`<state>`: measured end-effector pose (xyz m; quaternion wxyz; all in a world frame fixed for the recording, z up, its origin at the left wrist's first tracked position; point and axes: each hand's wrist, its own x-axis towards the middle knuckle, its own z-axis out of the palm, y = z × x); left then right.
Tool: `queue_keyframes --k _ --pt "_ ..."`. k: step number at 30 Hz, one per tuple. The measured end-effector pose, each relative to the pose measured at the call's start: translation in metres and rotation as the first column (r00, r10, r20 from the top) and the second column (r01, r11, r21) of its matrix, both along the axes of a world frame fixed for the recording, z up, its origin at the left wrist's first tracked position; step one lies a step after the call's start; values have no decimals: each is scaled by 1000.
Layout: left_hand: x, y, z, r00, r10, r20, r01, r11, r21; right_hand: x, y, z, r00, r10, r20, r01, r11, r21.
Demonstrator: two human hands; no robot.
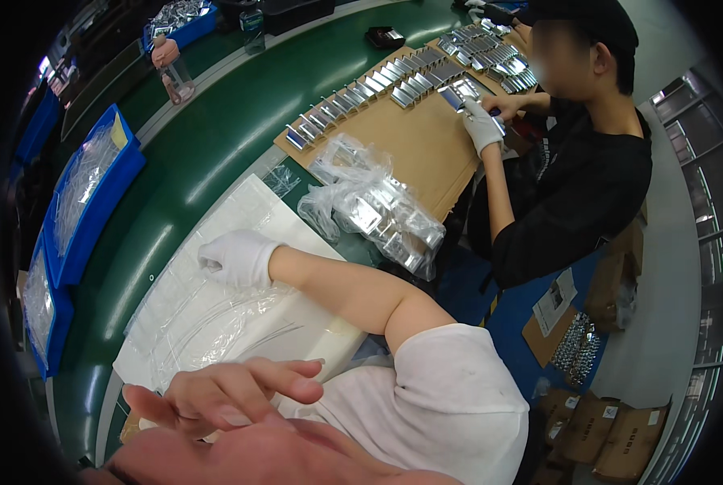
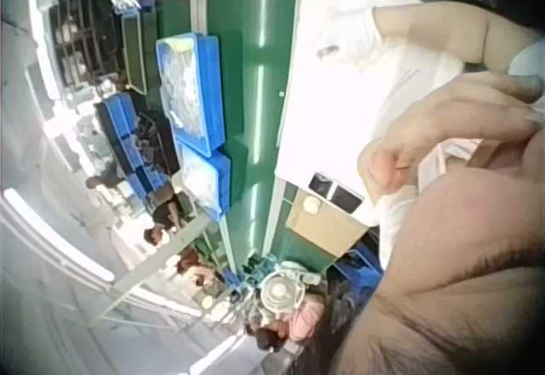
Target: The person assembles device components by picking clear plastic strips from the work surface and inserting them into black casing units by hand.
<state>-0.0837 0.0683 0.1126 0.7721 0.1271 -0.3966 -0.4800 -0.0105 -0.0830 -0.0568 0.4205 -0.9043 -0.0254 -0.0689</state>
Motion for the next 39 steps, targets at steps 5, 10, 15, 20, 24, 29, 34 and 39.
queue_keyframes --k 5,10,15,20,24,29,34,39 --pt "2 -18 -15 997 -66 -50 55 980 -192 0 -2 -7 1000 6 31 -5 999 -31" --pt "5 -23 -13 994 -96 55 103 986 -128 0 -4 -10 999 20 27 -18 997 -72" --pt "6 -22 -10 987 -120 105 126 991 -53 -1 -6 -5 999 35 4 -35 998 -53" --pt "5 -21 -10 987 -154 42 156 986 -65 1 -4 -2 999 46 -7 -46 997 -54" --pt "6 -19 -8 986 -160 48 161 987 -22 1 -5 -3 998 60 -9 -61 996 -72" --pt "4 -17 -10 993 -111 35 113 992 -59 1 -5 -3 996 84 -4 -84 995 -51" --pt "3 -18 -13 996 -91 14 92 990 -107 -1 -5 -7 998 58 18 -57 997 -47" --pt "4 -19 -12 992 -102 75 110 987 -115 0 -4 -3 997 75 -14 -76 997 -33"
